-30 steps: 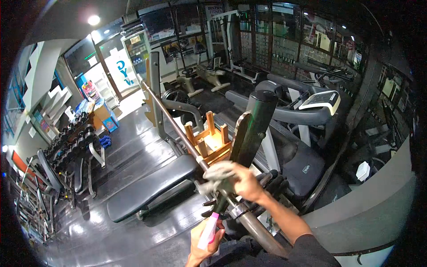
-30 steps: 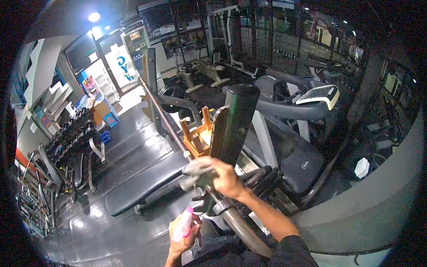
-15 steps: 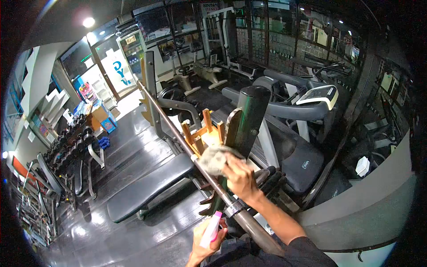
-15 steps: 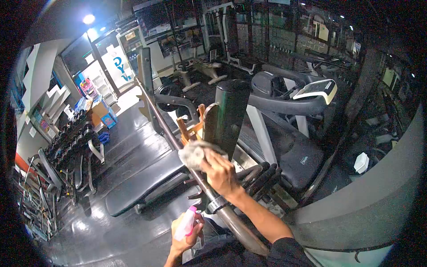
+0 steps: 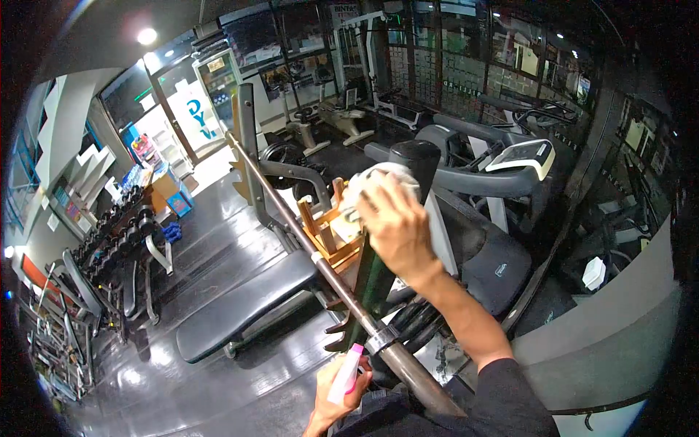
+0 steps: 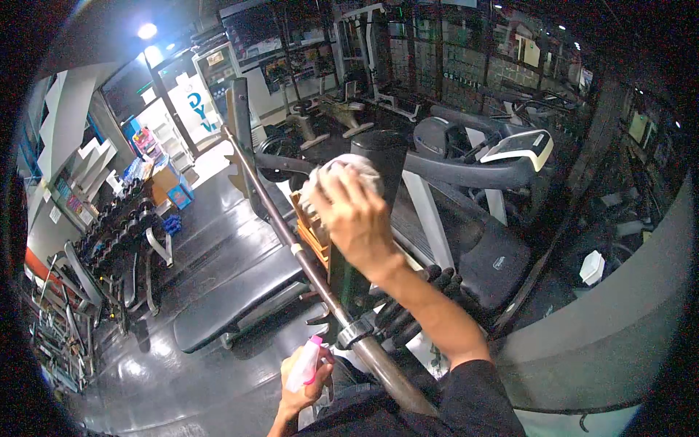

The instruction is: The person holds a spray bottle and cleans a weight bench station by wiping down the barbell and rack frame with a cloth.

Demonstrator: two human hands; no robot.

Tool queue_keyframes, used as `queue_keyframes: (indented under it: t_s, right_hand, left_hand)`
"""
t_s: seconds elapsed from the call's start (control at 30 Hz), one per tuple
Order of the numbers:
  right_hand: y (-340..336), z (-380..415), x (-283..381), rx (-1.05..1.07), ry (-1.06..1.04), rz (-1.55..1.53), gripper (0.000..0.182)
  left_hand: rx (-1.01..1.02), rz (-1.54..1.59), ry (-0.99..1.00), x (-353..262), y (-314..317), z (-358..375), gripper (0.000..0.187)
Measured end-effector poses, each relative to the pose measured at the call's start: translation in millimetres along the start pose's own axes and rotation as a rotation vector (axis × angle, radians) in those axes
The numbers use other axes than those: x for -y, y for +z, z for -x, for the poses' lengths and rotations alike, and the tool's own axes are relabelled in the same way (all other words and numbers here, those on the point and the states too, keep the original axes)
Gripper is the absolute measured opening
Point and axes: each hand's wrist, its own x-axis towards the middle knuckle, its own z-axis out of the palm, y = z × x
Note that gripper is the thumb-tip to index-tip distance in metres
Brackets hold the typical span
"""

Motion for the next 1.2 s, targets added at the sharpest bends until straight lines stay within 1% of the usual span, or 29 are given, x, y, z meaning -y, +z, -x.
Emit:
queue_keyframes:
  t_s: [0.07,0.1,0.13,0.17,0.2,0.23,0.27,0.33,0.37,0.4,0.47,0.5,0.53,0.6,0.63,0.67,0.73,0.8,0.83,0.87,0.93,0.97,1.0,1.07,1.1,1.17,1.2]
  right_hand:
    - [6,8,14,0.002,-0.001,-0.018,0.026]
    - [9,16,18,0.034,-0.026,-0.029,0.025]
    - [13,26,23,0.034,-0.028,-0.033,0.025]
    - [17,38,26,0.089,-0.037,-0.087,0.026]
    - [21,51,29,0.144,-0.044,-0.142,0.027]
    - [25,63,30,0.231,-0.067,-0.188,0.03]
    - [29,74,29,0.234,-0.07,-0.188,0.03]
    - [32,93,29,0.256,-0.068,-0.505,0.036]
    - [29,98,30,0.316,-0.045,-0.663,0.045]
    - [33,108,29,0.33,-0.055,-0.746,0.05]
    - [36,125,28,0.554,0.104,-1.024,0.048]
    - [36,132,27,0.691,0.237,-1.132,0.047]
    - [36,135,23,0.687,0.234,-1.136,0.047]
    - [41,140,14,0.526,0.377,-1.147,0.048]
    - [33,127,10,0.337,0.392,-1.255,0.046]
    - [24,118,9,0.175,0.47,-1.269,0.048]
    - [9,98,5,-0.124,0.516,-0.934,0.048]
    - [2,77,4,-0.43,0.483,-0.685,0.048]
    - [4,65,5,-0.482,0.476,-0.656,0.05]
    - [19,67,1,-0.436,0.437,-0.561,0.057]
    - [40,73,16,-0.066,0.395,-0.292,0.066]
    - [45,80,23,0.049,0.327,-0.184,0.072]
    - [45,88,30,0.006,0.291,-0.158,0.07]
    - [57,116,38,-0.031,0.298,-0.326,0.068]
    - [60,132,41,0.023,0.317,-0.401,0.066]
    - [60,160,46,0.154,0.354,-0.553,0.06]
    - [69,171,45,0.067,0.378,-0.798,0.066]
  left_hand:
    - [0.006,-0.155,0.116,-1,-2,-4,0.018]
    - [0.004,-0.155,0.116,0,-1,-4,0.018]
    - [-0.003,-0.093,0.052,0,-1,-2,0.018]
    - [-0.011,-0.029,-0.012,1,0,0,0.018]
    - [-0.013,-0.03,-0.015,3,0,0,0.018]
    - [-0.033,-0.033,0.036,6,2,0,0.018]
    - [-0.054,-0.034,0.088,8,3,-1,0.017]
    - [-0.031,-0.054,0.055,7,3,1,0.017]
    - [-0.002,-0.08,0.027,6,3,2,0.017]
    - [-0.001,-0.079,0.025,4,3,3,0.017]
    - [0.042,-0.075,-0.103,1,4,6,0.025]
    - [0.042,-0.078,-0.103,0,5,7,0.025]
    - [0.042,-0.058,-0.091,1,6,8,0.025]
    - [0.035,-0.042,-0.078,0,7,7,0.024]
    - [0.041,-0.042,-0.084,-2,6,6,0.024]
    - [0.049,-0.039,-0.091,-3,6,6,0.023]
    - [0.038,-0.015,-0.057,3,8,6,0.021]
    - [0.026,0.011,-0.022,5,9,5,0.02]
    - [0.031,-0.017,-0.003,3,9,3,0.02]
    - [0.036,-0.045,0.015,1,9,1,0.02]
    - [0.043,-0.042,0.023,3,11,1,0.02]
    - [0.048,-0.038,0.032,3,11,0,0.02]
    - [0.054,-0.043,0.029,2,10,0,0.02]
    - [0.044,-0.101,0.114,1,9,-1,0.019]
    - [0.043,-0.101,0.112,2,8,-1,0.019]
    - [0.065,-0.003,-0.046,5,8,0,0.018]
    - [0.067,-0.004,-0.046,5,8,0,0.018]
